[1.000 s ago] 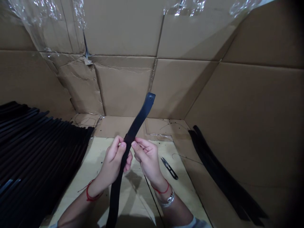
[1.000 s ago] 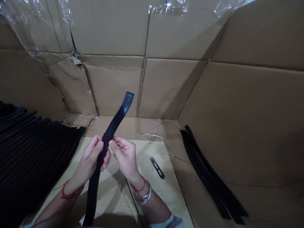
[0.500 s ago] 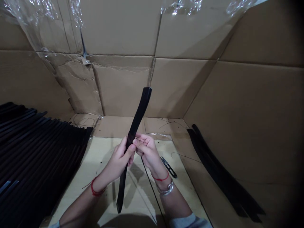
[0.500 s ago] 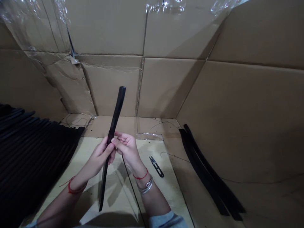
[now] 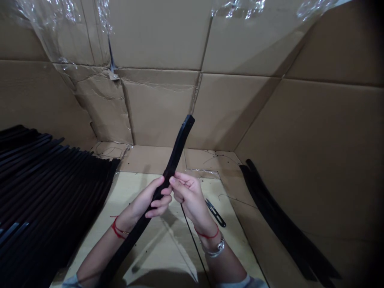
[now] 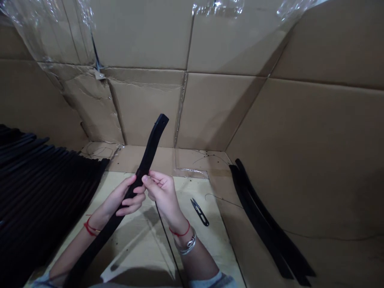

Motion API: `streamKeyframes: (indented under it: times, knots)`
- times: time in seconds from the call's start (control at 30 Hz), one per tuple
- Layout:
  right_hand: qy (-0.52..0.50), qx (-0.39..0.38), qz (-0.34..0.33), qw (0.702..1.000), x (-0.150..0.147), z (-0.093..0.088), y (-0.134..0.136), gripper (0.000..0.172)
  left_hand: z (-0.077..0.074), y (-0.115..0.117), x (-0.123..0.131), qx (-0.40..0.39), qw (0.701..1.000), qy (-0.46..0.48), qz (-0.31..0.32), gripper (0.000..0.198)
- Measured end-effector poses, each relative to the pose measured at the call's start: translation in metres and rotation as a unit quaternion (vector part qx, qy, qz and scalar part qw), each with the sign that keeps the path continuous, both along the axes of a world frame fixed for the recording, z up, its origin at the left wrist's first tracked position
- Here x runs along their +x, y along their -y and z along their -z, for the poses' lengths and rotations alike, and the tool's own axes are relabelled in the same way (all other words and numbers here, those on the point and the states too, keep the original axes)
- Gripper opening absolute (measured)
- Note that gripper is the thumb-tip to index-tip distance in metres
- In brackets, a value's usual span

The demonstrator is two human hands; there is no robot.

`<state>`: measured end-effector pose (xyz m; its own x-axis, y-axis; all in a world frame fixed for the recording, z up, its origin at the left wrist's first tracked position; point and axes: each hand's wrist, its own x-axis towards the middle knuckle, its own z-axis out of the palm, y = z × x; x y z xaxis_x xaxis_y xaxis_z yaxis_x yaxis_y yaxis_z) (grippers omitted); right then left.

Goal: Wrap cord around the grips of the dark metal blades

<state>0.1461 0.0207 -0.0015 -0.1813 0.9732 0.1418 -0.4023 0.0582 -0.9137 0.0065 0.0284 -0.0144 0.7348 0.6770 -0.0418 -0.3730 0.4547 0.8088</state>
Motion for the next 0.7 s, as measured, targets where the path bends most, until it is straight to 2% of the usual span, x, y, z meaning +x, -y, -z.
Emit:
streamKeyframes:
  times: [0.13, 0.23, 0.3, 0.4, 0.43, 0.5, 0.63, 0.7]
  knots:
    - [0.022, 0.018, -0.064, 0.998, 0.003, -0.001, 0.001, 0.03, 0.002, -0.002, -0.008, -0.038, 0.994, 0.059, 0.077, 0.046]
    - [0.076, 0.054, -0.054, 0.994, 0.007, -0.004, 0.003, 0.031, 0.002, 0.0, -0.007, -0.046, 0.99, 0.067, 0.116, 0.051]
    - [0.105, 0.074, 0.005, 0.992, 0.008, -0.007, 0.005, 0.034, 0.002, 0.002, -0.003, -0.031, 0.997, 0.019, 0.068, 0.054]
    - [0.122, 0.085, 0.073, 0.986, 0.008, -0.011, 0.006, 0.036, 0.003, 0.004, 0.005, 0.033, 0.993, -0.065, -0.094, 0.048]
    - [0.128, 0.089, 0.08, 0.984, 0.008, -0.011, 0.006, 0.035, 0.003, 0.004, 0.006, 0.048, 0.988, -0.073, -0.128, 0.046]
    - [0.15, 0.103, 0.079, 0.98, 0.008, -0.011, 0.007, 0.033, 0.004, 0.003, 0.008, 0.046, 0.988, -0.073, -0.13, 0.047]
    - [0.173, 0.122, 0.056, 0.976, 0.006, -0.009, 0.01, 0.028, 0.002, 0.002, 0.007, -0.011, 0.996, -0.06, -0.06, 0.054]
    - [0.168, 0.13, 0.069, 0.975, 0.004, -0.008, 0.012, 0.027, 0.001, 0.004, 0.008, -0.029, 0.996, -0.041, -0.075, 0.052]
